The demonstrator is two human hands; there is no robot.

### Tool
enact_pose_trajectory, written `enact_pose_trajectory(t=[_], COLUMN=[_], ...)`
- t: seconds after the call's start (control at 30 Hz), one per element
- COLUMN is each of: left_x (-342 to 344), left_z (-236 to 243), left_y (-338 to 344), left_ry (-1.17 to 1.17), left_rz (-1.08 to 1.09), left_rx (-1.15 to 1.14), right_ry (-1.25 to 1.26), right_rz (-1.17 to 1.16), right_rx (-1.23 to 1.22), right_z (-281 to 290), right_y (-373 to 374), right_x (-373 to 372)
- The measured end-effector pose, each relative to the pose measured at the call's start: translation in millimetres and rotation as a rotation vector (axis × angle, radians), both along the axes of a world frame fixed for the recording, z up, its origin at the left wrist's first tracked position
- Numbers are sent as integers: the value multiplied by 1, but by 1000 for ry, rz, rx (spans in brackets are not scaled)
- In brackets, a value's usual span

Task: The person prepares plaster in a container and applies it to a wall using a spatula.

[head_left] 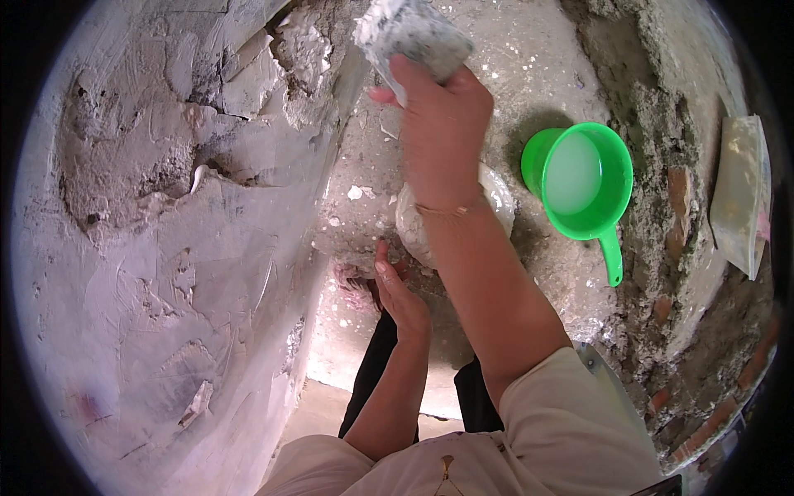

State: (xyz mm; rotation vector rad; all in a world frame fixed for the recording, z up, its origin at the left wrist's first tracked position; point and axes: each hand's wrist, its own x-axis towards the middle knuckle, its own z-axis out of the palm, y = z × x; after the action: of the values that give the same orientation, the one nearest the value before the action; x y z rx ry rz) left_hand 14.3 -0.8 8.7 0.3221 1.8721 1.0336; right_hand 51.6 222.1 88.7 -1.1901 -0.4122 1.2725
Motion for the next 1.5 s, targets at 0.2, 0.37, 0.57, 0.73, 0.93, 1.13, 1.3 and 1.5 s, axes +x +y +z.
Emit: enact_pose_trajectory(t=[0.2,0.37,0.57,0.73,0.93,1.13,1.3,1.5], left_x=[4,-11,-3,0,-11,5,-8,0], left_z=[-13,-19,1,-10,-22,7,-18,1], left_y=[-26,-21,-5,-15,-25,-6,-31,-15], left_ry=[-12,143,23,-90,214,-1,429,-46], left_rz=[-10,-142,2,128,-144,84,-245,89], left_rx=[142,34,-65,119,67,-36,202,20], right_ry=[-832,-637,-598,-1007,-881,-1002,-1022,-971], right_rz=[-46,163,77,57,230,206,156,167], right_rx=[399,282,68,382,412,267,472,367], right_z=[15,7,6,12,16,-1,5,4], right_y=[-7,-24,12,-9,-44,-1,-37,-38], right_x=[-60,-12,0,-46,-14,-1,-59,-1])
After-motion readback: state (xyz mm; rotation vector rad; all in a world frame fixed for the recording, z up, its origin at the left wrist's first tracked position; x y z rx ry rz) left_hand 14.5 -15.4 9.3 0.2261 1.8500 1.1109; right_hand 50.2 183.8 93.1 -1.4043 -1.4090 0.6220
